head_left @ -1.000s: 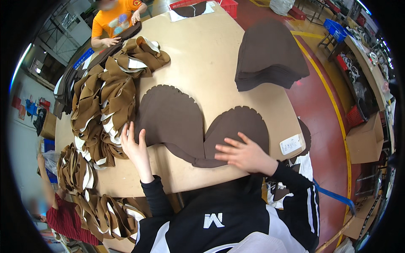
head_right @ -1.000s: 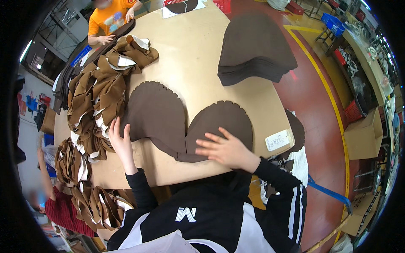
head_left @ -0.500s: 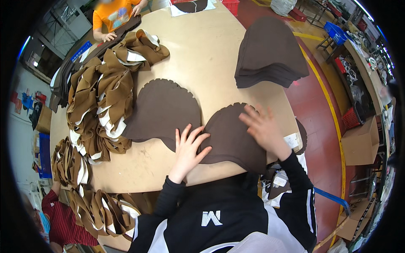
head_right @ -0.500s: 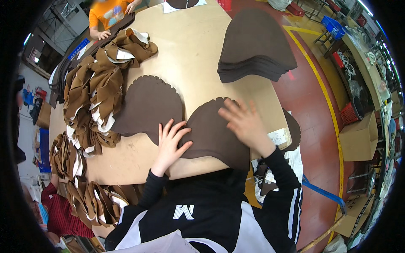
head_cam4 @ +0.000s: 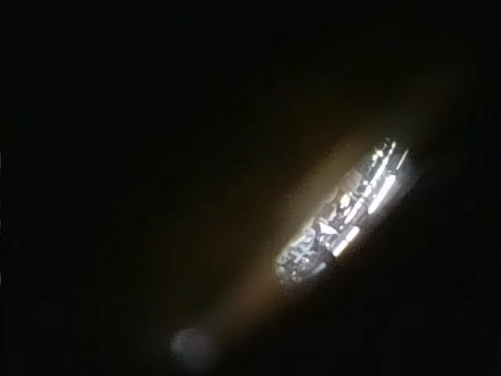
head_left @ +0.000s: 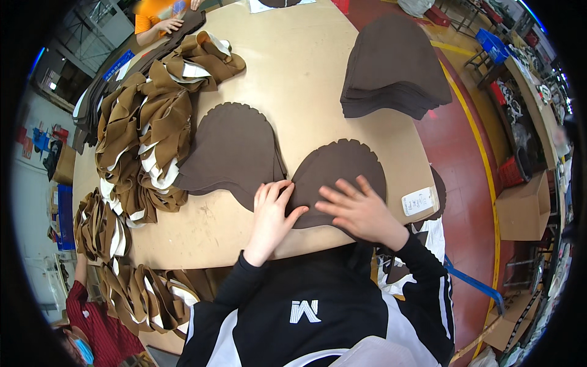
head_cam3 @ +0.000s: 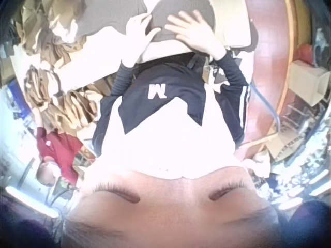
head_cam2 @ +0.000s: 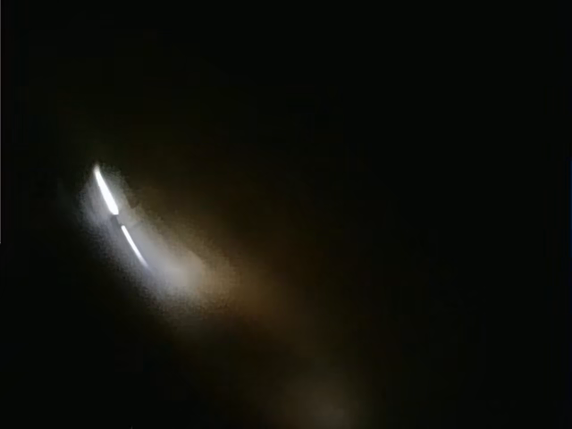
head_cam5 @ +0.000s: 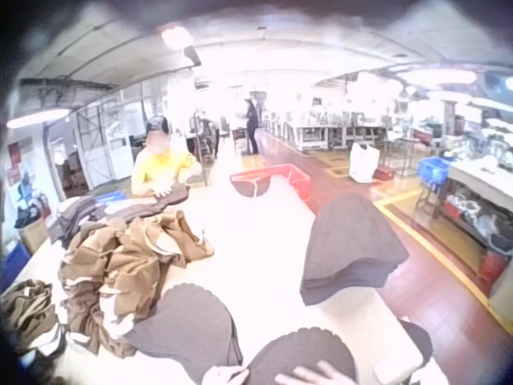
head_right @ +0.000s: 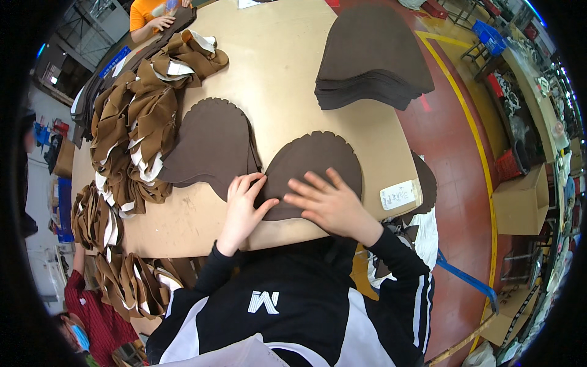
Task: The person repeatedly picks up brown fabric pieces from a table, folds them in half, and stacks them. The person handles the fabric by hand, smoothing and aligning edges before stacking the folded pieces into a growing pile.
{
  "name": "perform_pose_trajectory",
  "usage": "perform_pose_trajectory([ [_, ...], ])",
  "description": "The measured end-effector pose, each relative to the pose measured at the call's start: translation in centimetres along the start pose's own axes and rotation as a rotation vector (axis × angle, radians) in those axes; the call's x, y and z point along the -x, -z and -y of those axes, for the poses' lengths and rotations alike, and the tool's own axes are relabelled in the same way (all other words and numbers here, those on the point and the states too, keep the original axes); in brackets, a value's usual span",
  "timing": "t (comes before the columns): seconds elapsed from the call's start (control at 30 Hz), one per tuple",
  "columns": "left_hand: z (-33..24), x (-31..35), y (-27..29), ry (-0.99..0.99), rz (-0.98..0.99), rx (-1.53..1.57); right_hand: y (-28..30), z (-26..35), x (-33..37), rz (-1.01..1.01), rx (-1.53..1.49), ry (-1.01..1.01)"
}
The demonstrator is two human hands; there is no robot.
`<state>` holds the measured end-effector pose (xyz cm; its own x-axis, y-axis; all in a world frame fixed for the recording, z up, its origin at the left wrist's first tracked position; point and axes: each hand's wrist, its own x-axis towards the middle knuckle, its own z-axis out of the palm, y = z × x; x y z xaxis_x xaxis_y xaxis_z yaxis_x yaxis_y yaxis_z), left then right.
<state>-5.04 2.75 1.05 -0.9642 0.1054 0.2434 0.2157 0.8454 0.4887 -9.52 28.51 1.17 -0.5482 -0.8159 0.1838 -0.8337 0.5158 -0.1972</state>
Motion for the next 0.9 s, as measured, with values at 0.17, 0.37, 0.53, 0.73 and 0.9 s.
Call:
perform_pose_trajectory([
  [0.17, -1.5, 0.5, -0.6, 0.256, -0.026, 0.277, -1.4, -4.3, -0.1, 0.011, 0.092, -0.157],
  [0.37, -0.4, -0.1, 0.9, 0.527, -0.024, 0.738, -0.2, -9.4, 0.8, -0.230, 0.270, -0.589],
  [0.53, 9.2, -0.7, 6.6, 0.404, -0.498, 0.619, 2.2, -3.0, 0.4, -0.126, 0.176, -0.298],
  [0.73, 9.8, -0.9, 8.1, 0.279, -0.478, 0.170, -1.9, 1.8, -0.4, 0.005, -0.009, 0.046],
  [0.9, 2.3, 0.2, 0.8, 0.114, -0.039, 0.227, -1.6, -4.2, -3.0, -0.032, 0.072, -0.208],
])
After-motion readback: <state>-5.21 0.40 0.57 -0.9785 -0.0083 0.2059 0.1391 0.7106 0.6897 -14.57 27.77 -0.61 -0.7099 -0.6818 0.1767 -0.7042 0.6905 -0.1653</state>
